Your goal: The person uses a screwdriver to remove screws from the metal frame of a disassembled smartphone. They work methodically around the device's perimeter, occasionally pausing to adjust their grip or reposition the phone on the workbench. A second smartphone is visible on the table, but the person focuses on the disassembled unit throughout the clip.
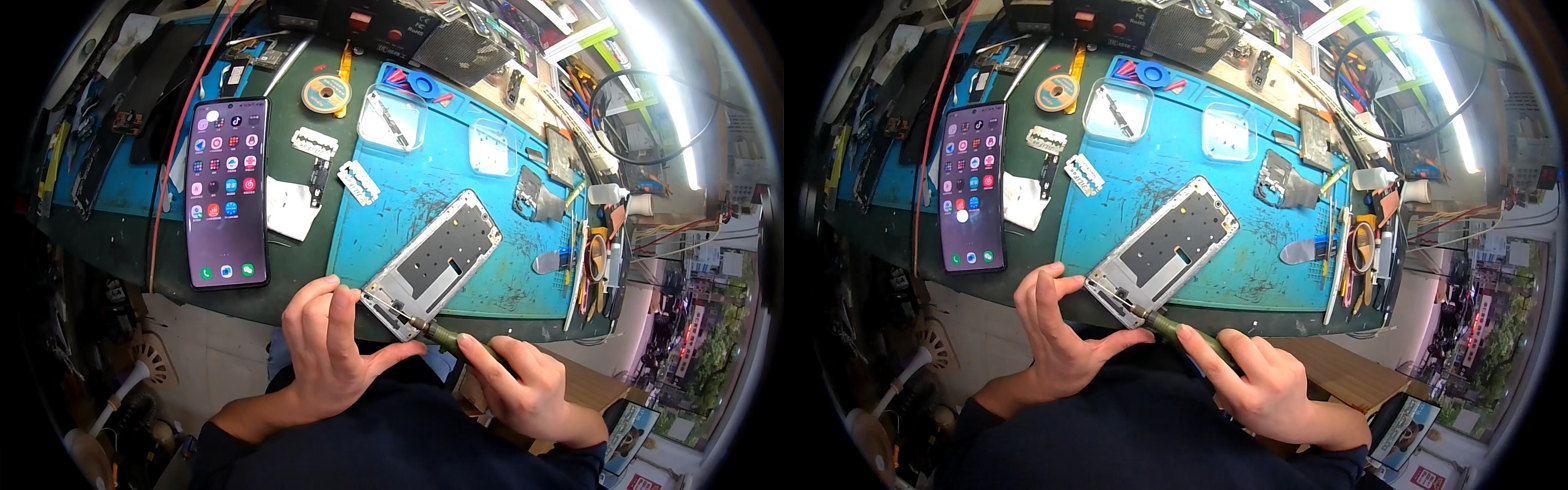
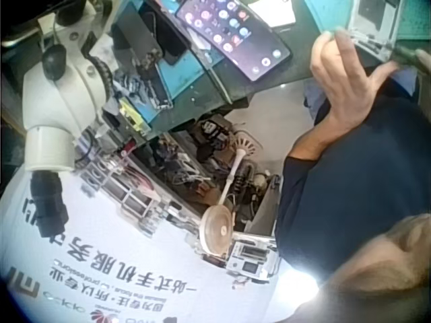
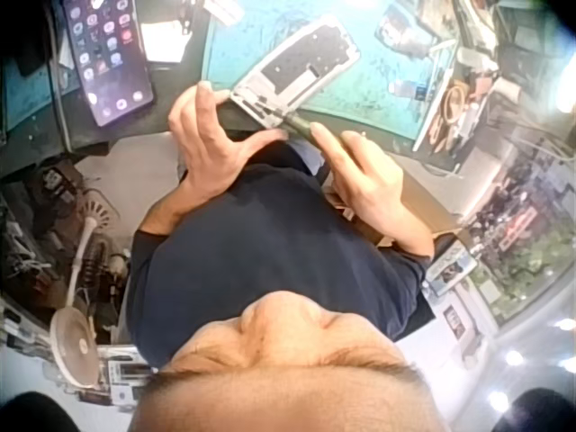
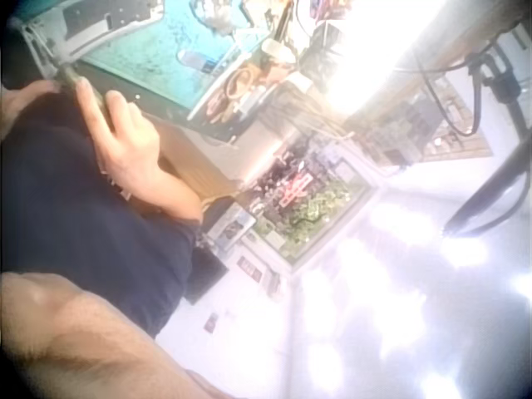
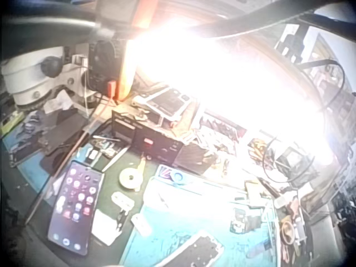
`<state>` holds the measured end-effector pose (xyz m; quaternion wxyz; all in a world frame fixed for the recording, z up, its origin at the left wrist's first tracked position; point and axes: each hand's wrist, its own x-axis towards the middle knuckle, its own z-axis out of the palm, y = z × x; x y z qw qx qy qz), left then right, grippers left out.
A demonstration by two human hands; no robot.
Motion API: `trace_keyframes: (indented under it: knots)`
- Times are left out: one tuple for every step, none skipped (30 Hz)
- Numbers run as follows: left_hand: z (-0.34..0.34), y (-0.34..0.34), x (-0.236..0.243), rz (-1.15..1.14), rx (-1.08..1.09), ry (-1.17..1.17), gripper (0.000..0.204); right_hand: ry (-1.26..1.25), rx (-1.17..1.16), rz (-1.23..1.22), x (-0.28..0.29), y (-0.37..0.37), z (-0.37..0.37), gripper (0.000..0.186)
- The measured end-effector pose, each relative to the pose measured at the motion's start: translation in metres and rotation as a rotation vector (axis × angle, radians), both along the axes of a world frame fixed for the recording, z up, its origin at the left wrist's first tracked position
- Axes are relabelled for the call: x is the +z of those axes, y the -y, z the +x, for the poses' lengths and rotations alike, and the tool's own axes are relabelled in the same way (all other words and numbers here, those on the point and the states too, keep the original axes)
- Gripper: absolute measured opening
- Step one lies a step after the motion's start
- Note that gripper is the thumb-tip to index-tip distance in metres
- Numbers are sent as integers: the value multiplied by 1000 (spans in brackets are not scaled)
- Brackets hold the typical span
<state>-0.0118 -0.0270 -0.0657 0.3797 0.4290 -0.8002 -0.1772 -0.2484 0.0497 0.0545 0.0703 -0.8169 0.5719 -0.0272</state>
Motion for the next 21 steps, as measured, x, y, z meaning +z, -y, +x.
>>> trace_keyframes:
  knots:
    - [0,0,0,1,0,-1,141,0,-11,-11,0,0,0,80]
    - [0,0,1,1,0,-1,141,0,-22,-21,-1,1,0,80]
    - [0,-1,1,2,0,-2,141,1,-33,-32,-1,2,-1,80]
    - [0,0,2,0,-1,2,141,1,-47,-36,-1,3,-2,80]
    - [0,0,2,-2,-2,7,141,1,-60,-40,-1,3,-3,81]
    - [0,1,2,-4,-2,11,141,1,-73,-44,0,3,-4,81]
    - [-1,1,1,-27,22,-1,133,15,-74,-42,0,3,-3,81]
    - [-3,2,-2,-49,47,-14,125,24,-76,-36,0,3,-2,79]
    - [-4,2,-4,-71,71,-26,118,32,-77,-30,0,2,-1,78]
    - [-4,2,-4,-70,73,-24,118,42,-79,-24,-1,2,-1,77]
    - [-4,2,-4,-70,75,-22,118,32,-84,-34,-1,2,-1,75]
    - [-4,2,-4,-69,76,-20,117,22,-88,-43,-3,3,-3,74]
    - [-4,2,-4,-70,75,-19,117,11,-93,-53,-3,3,-4,72]
    - [-4,2,-3,-71,74,-18,117,15,-106,-56,-3,3,-4,70]
    - [-4,2,-3,-72,73,-17,117,20,-119,-59,-3,3,-4,68]
    - [-4,2,-3,-73,75,-17,117,27,-131,-63,-4,3,-4,67]
    - [-4,2,-3,-73,77,-16,117,33,-136,-67,-5,3,-4,66]
    - [-4,2,-3,-73,79,-15,118,40,-140,-72,-6,3,-4,65]
    - [-4,2,-3,-76,78,-16,118,45,-147,-75,-7,3,-4,65]
    - [-4,2,-3,-79,77,-17,118,49,-141,-78,-8,2,-4,64]
    - [-4,3,-2,-82,76,-18,118,53,-136,-80,-10,0,-4,64]
